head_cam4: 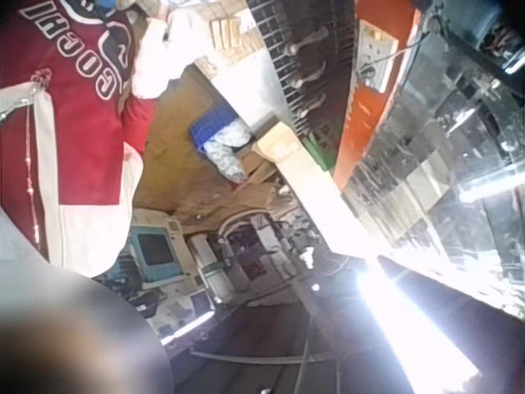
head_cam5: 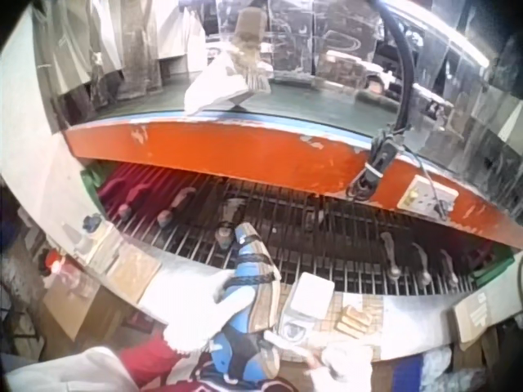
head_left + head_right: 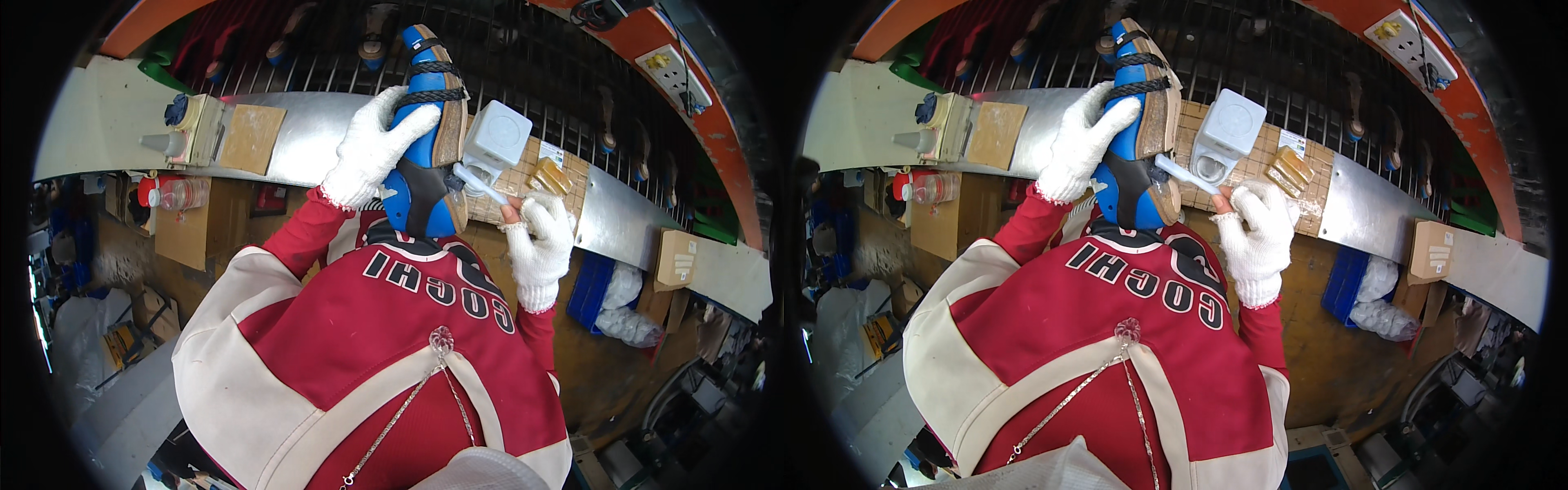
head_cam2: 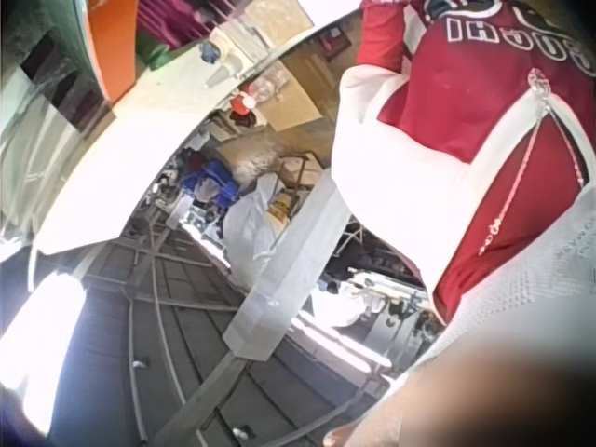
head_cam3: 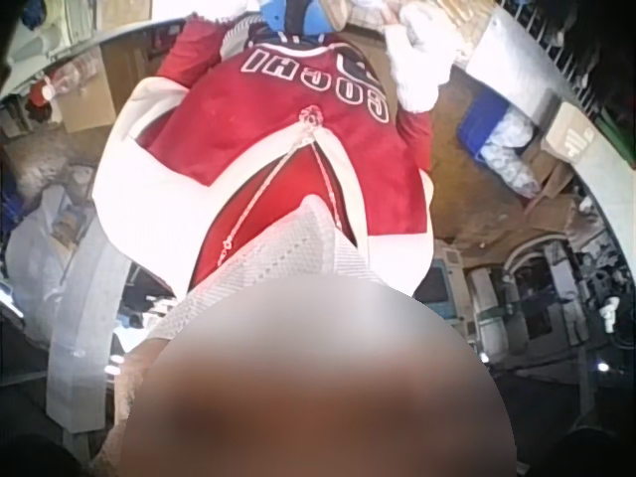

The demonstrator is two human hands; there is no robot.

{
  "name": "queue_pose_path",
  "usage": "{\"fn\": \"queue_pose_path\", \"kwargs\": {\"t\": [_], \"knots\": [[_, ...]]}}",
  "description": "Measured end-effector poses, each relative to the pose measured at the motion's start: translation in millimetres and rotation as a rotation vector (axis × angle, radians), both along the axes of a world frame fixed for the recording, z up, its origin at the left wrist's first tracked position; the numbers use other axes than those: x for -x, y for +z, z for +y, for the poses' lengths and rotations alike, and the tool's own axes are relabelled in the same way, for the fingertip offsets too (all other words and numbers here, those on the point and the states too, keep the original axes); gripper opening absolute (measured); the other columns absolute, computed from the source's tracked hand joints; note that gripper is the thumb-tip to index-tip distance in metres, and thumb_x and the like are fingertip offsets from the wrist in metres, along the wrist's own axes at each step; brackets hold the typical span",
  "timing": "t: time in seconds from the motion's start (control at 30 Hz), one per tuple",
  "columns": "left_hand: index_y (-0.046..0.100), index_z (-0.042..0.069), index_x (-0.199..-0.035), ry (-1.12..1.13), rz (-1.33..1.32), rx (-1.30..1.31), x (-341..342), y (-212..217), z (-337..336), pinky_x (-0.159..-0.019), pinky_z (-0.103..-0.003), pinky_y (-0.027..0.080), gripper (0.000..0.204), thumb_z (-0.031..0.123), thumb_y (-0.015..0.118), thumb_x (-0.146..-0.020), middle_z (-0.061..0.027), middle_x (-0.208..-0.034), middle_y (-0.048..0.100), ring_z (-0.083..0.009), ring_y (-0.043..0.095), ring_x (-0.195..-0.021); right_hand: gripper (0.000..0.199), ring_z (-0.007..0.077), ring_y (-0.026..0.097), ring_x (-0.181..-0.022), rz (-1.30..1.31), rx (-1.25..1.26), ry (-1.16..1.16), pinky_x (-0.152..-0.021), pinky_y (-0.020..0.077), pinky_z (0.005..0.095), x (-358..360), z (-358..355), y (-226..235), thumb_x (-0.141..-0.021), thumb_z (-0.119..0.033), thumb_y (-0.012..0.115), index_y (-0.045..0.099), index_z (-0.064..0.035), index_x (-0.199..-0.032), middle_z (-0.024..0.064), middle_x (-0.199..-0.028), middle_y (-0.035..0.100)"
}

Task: The person applies glue to the sole and strap of a blue sandal using a brush. They repeatedly dip the brush into a container and spread the adhesive along the edges and surface of the sandal.

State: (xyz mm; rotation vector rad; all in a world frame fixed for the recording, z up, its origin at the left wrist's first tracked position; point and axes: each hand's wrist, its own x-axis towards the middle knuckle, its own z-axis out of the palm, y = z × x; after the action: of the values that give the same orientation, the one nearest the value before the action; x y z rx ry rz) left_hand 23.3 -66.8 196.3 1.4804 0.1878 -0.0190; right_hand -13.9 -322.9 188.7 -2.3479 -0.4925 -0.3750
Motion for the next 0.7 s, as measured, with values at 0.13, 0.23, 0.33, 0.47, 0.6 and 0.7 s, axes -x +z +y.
{"fn": "queue_pose_path", "kwargs": {"t": [0.13, 0.23, 0.33, 0.47, 0.6, 0.7], "knots": [[0.042, -0.011, -0.143, -0.024, 0.011, -0.080, 0, -3, 7, -0.097, -0.032, 0.050, 0.077, 0.033, 0.075, -0.090, -0.0204, -0.129, 0.060, -0.0217, 0.060, -0.116, 0.017, 0.0214, 0.061, -0.080, -0.103, 0.001, 0.016, -0.075, 0.0398, 0.0341, -9, 10, -2, -0.075, -0.014, 0.083, 0.074, -0.0071, -0.088, 0.0056, -0.088, 0.067], [0.044, -0.010, -0.142, -0.053, 0.002, -0.095, -1, -5, 12, -0.097, -0.031, 0.051, 0.074, 0.034, 0.075, -0.090, -0.0193, -0.129, 0.060, -0.0205, 0.060, -0.114, 0.017, 0.0218, 0.062, -0.083, -0.149, 0.029, 0.015, -0.077, 0.0394, 0.0344, -15, 15, -4, -0.074, -0.014, 0.083, 0.074, -0.0078, -0.087, 0.0059, -0.088, 0.067], [0.047, -0.008, -0.140, -0.062, 0.010, -0.089, -1, -6, 16, -0.096, -0.031, 0.051, 0.069, 0.033, 0.074, -0.091, -0.0170, -0.128, 0.061, -0.0187, 0.060, -0.113, 0.016, 0.0221, 0.062, -0.084, -0.148, -0.004, 0.052, -0.078, 0.0389, 0.0346, -23, 16, -5, -0.075, -0.015, 0.083, 0.074, -0.0081, -0.087, 0.0060, -0.089, 0.067], [0.050, -0.007, -0.137, -0.102, -0.001, -0.021, -5, -6, 23, -0.096, -0.030, 0.051, 0.064, 0.033, 0.072, -0.092, -0.0148, -0.127, 0.062, -0.0173, 0.061, -0.112, 0.017, 0.0206, 0.061, -0.082, -0.047, -0.040, 0.178, -0.076, 0.0402, 0.0335, -32, 12, -7, -0.076, -0.014, 0.082, 0.075, -0.0062, -0.089, 0.0060, -0.090, 0.066], [0.058, -0.005, -0.130, -0.084, 0.013, -0.008, -11, -7, 28, -0.094, -0.030, 0.052, 0.064, 0.042, 0.073, -0.090, -0.0159, -0.118, 0.066, -0.0196, 0.065, -0.105, 0.019, 0.0165, 0.059, -0.080, 0.277, -0.229, 0.247, -0.068, 0.0434, 0.0303, -31, 5, -10, -0.078, -0.011, 0.081, 0.074, -0.0003, -0.093, 0.0066, -0.089, 0.063], [0.051, -0.007, -0.137, -0.062, 0.062, -0.058, -10, -5, 31, -0.100, -0.031, 0.049, 0.071, 0.042, 0.072, -0.090, -0.0174, -0.129, 0.061, -0.0199, 0.061, -0.115, 0.020, 0.0148, 0.058, -0.081, 0.449, -0.330, 0.274, -0.064, 0.0450, 0.0280, -27, -1, -10, -0.080, -0.009, 0.079, 0.073, 0.0033, -0.094, 0.0068, -0.089, 0.061]]}}
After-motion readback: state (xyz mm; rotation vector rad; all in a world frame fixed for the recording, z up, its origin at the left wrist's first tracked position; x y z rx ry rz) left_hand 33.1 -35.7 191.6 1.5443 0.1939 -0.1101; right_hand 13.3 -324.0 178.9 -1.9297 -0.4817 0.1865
